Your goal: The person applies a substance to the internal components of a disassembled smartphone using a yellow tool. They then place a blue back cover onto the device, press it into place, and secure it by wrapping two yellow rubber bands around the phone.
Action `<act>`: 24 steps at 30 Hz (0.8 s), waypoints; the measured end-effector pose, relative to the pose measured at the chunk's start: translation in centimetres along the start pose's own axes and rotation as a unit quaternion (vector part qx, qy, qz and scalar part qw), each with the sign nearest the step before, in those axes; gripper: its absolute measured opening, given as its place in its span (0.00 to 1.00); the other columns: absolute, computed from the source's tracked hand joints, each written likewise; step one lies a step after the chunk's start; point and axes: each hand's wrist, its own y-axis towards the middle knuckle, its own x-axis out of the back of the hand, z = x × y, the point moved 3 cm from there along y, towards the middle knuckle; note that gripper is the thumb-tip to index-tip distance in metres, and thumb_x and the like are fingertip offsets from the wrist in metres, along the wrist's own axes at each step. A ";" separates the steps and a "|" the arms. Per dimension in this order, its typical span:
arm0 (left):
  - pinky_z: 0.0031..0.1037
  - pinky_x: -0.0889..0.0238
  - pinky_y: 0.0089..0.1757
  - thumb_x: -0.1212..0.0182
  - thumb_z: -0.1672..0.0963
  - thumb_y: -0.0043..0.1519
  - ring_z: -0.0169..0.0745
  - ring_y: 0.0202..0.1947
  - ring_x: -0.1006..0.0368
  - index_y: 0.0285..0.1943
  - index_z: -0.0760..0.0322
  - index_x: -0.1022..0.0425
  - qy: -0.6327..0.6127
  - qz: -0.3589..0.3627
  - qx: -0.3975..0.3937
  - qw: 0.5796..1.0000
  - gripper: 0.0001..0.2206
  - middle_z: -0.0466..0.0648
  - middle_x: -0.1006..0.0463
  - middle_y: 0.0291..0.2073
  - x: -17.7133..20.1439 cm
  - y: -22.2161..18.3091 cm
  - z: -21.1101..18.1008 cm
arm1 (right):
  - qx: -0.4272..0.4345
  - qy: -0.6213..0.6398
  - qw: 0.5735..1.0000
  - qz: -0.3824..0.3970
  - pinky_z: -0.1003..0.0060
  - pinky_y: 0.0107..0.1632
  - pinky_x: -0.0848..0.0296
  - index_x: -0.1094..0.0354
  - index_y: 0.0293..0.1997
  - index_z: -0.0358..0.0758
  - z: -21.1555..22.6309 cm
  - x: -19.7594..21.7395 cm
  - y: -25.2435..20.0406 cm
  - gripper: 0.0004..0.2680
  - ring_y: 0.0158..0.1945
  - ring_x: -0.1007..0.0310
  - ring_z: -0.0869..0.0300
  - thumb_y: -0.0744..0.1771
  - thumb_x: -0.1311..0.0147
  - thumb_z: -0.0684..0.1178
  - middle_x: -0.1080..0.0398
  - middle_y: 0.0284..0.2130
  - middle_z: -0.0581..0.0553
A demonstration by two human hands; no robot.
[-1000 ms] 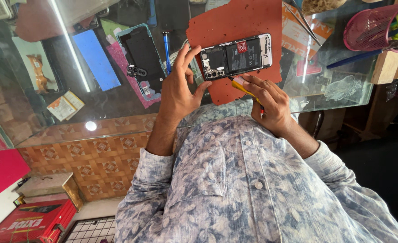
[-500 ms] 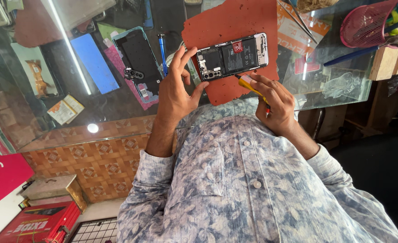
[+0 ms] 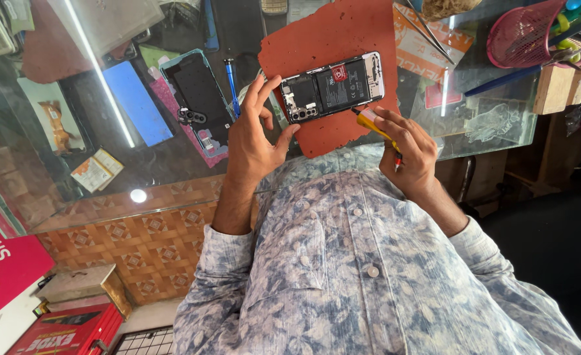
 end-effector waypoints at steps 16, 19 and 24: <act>0.21 0.29 0.36 0.21 0.57 0.59 0.34 0.32 0.29 0.78 0.68 0.55 0.004 -0.002 -0.009 1.000 0.45 0.52 0.32 0.72 -0.1 0.2 0.0 | -0.044 -0.024 0.998 -0.049 0.59 0.51 0.21 0.30 0.52 0.30 -1.8 1.5 -1.0 0.16 0.49 0.19 0.48 0.62 0.50 0.24 0.24 0.51 0.33; 0.22 0.30 0.36 0.21 0.58 0.58 0.34 0.32 0.30 0.78 0.68 0.54 0.005 -0.001 -0.003 1.000 0.45 0.52 0.31 0.71 0.0 0.1 -0.2 | -0.046 -0.027 0.997 -0.054 0.60 0.52 0.21 0.30 0.52 0.30 -1.8 1.7 -0.9 0.15 0.50 0.19 0.48 0.63 0.51 0.24 0.24 0.51 0.33; 0.22 0.30 0.36 0.21 0.58 0.57 0.35 0.31 0.30 0.77 0.68 0.53 0.001 -0.001 0.003 1.000 0.45 0.51 0.31 0.71 0.0 0.4 -0.1 | -0.054 -0.023 0.996 -0.064 0.60 0.53 0.21 0.30 0.52 0.29 -2.1 1.9 -0.9 0.14 0.52 0.19 0.46 0.64 0.50 0.25 0.24 0.51 0.32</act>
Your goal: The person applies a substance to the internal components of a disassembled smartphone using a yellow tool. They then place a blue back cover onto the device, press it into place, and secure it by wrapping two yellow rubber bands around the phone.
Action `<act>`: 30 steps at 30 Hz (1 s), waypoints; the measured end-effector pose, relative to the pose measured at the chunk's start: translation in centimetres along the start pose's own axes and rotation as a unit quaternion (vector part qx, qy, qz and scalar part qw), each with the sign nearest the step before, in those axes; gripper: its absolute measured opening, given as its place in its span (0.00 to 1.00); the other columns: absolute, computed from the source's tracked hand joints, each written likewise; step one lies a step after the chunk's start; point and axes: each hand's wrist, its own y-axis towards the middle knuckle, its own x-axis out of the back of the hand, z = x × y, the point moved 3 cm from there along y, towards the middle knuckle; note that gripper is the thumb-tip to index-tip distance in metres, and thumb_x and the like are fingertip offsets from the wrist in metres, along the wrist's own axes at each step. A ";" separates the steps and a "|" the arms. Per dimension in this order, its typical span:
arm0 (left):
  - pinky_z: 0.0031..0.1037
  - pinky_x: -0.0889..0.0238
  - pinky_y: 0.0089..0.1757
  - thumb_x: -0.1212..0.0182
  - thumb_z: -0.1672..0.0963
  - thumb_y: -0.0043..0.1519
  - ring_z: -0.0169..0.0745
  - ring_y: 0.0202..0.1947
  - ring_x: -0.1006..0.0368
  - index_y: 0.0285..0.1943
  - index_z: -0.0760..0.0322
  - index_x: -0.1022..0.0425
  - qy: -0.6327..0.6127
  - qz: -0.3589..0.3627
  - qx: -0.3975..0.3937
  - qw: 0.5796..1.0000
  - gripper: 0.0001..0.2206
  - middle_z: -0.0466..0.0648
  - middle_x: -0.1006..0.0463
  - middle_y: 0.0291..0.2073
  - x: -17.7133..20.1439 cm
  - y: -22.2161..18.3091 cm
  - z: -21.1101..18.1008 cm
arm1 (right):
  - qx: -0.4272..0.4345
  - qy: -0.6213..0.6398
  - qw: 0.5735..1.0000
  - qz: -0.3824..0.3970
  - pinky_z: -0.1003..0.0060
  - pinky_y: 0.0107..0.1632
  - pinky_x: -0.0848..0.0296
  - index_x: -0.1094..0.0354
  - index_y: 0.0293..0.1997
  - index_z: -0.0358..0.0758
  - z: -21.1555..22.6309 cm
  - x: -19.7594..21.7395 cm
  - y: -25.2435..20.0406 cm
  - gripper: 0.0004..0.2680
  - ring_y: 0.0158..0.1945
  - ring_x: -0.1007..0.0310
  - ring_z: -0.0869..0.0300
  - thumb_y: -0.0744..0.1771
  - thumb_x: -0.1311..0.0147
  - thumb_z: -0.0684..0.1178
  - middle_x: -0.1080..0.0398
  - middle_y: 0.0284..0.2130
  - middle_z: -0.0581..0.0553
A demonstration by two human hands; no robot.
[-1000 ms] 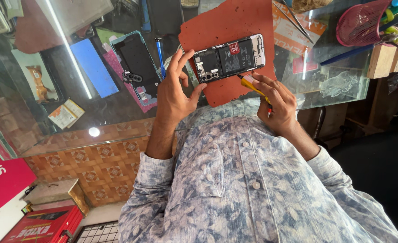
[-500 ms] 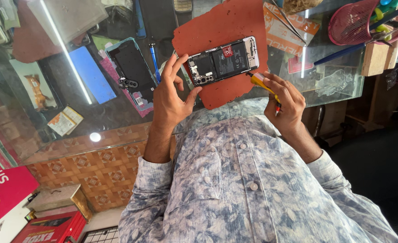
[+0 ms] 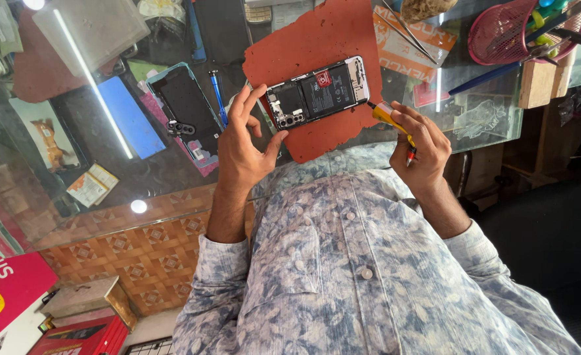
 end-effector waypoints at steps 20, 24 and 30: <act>0.23 0.31 0.35 0.20 0.58 0.57 0.35 0.32 0.31 0.77 0.67 0.53 -0.004 -0.009 -0.024 1.000 0.45 0.55 0.31 0.70 0.0 0.1 -0.2 | 0.031 -0.028 0.998 -0.046 0.57 0.52 0.23 0.29 0.53 0.30 -0.2 -0.6 3.3 0.10 0.48 0.20 0.46 0.67 0.47 0.29 0.23 0.52 0.34; 0.23 0.32 0.34 0.21 0.59 0.57 0.35 0.31 0.31 0.76 0.67 0.53 -0.010 -0.006 -0.021 1.000 0.44 0.55 0.31 0.70 0.1 0.2 -0.3 | 0.042 -0.031 0.998 -0.026 0.56 0.52 0.24 0.30 0.54 0.31 -0.4 -1.3 4.8 0.12 0.49 0.22 0.45 0.66 0.48 0.28 0.23 0.52 0.35; 0.23 0.32 0.34 0.21 0.59 0.57 0.35 0.30 0.31 0.76 0.67 0.53 0.001 -0.006 -0.027 1.000 0.44 0.55 0.31 0.70 0.1 0.2 -0.3 | 0.052 -0.042 0.998 -0.017 0.56 0.51 0.25 0.31 0.55 0.32 -0.7 -1.8 5.2 0.13 0.49 0.23 0.46 0.67 0.47 0.27 0.24 0.52 0.36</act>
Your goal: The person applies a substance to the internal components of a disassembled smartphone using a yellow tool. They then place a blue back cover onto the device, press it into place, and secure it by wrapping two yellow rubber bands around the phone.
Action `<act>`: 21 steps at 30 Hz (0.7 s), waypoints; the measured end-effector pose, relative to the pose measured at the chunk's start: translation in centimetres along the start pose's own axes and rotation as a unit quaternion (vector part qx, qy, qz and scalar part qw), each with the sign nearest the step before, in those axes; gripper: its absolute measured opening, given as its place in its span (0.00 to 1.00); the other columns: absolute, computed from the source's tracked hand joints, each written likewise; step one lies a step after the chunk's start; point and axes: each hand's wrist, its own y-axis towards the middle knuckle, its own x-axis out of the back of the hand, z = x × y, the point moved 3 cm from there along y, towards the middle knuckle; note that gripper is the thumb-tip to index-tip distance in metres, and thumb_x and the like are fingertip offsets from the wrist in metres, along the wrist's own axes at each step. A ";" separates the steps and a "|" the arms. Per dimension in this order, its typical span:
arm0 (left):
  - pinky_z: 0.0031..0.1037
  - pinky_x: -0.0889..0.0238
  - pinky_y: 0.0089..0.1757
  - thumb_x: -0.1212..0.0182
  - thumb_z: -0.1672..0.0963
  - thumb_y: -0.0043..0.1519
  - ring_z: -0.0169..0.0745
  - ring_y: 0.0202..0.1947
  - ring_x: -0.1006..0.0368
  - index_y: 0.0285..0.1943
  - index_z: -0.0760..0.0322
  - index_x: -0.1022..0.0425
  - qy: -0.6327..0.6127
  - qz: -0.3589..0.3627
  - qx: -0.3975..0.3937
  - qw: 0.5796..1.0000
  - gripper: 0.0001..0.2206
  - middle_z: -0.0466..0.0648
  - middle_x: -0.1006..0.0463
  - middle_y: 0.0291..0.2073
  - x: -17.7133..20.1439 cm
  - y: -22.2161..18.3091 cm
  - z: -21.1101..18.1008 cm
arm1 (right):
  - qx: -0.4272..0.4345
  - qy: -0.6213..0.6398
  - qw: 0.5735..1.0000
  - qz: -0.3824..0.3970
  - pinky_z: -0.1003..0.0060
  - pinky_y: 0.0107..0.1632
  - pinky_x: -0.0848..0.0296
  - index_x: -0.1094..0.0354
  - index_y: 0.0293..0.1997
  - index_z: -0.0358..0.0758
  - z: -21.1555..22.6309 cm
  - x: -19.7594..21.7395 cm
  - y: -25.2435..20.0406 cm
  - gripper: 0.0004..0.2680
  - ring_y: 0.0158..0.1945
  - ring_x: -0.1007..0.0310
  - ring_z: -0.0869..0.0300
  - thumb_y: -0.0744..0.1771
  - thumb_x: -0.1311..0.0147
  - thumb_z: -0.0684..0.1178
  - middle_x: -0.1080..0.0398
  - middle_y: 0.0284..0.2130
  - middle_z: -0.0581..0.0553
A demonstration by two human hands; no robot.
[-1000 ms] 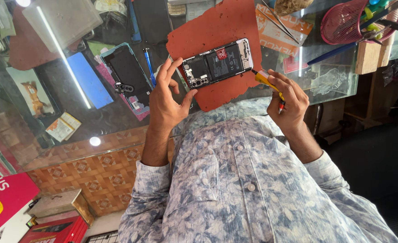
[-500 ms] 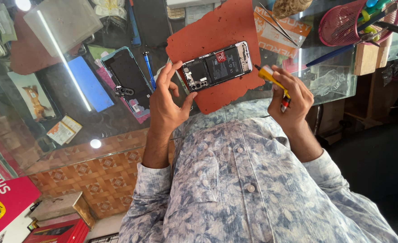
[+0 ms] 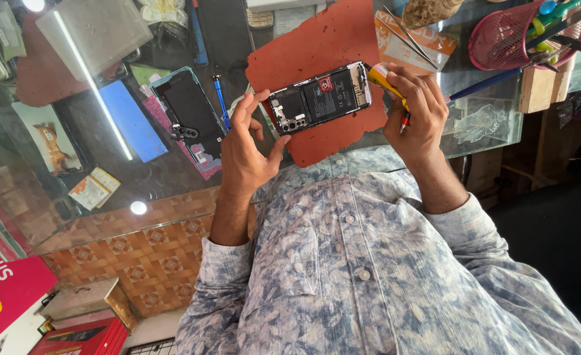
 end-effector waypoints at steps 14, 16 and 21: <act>0.22 0.31 0.34 0.21 0.58 0.58 0.34 0.31 0.30 0.77 0.67 0.54 0.001 0.002 0.004 1.000 0.44 0.55 0.31 0.70 -0.3 -0.2 0.5 | 0.007 -0.014 1.000 0.007 0.57 0.49 0.25 0.31 0.55 0.33 0.2 0.7 -0.6 0.16 0.46 0.23 0.47 0.64 0.49 0.26 0.24 0.51 0.37; 0.22 0.31 0.34 0.21 0.58 0.58 0.34 0.31 0.30 0.77 0.67 0.54 0.001 0.002 0.005 1.000 0.44 0.55 0.31 0.70 -0.4 -0.2 0.6 | 0.007 -0.014 1.000 0.008 0.57 0.49 0.25 0.31 0.55 0.33 0.2 0.8 -0.7 0.15 0.46 0.23 0.47 0.64 0.49 0.26 0.24 0.51 0.37; 0.22 0.30 0.34 0.21 0.58 0.58 0.34 0.31 0.30 0.77 0.66 0.54 0.002 0.003 0.007 1.000 0.44 0.55 0.31 0.70 -0.3 -0.2 0.5 | 0.005 -0.017 1.000 0.012 0.57 0.49 0.25 0.31 0.54 0.32 0.4 1.3 -1.4 0.15 0.46 0.22 0.47 0.64 0.48 0.26 0.23 0.51 0.37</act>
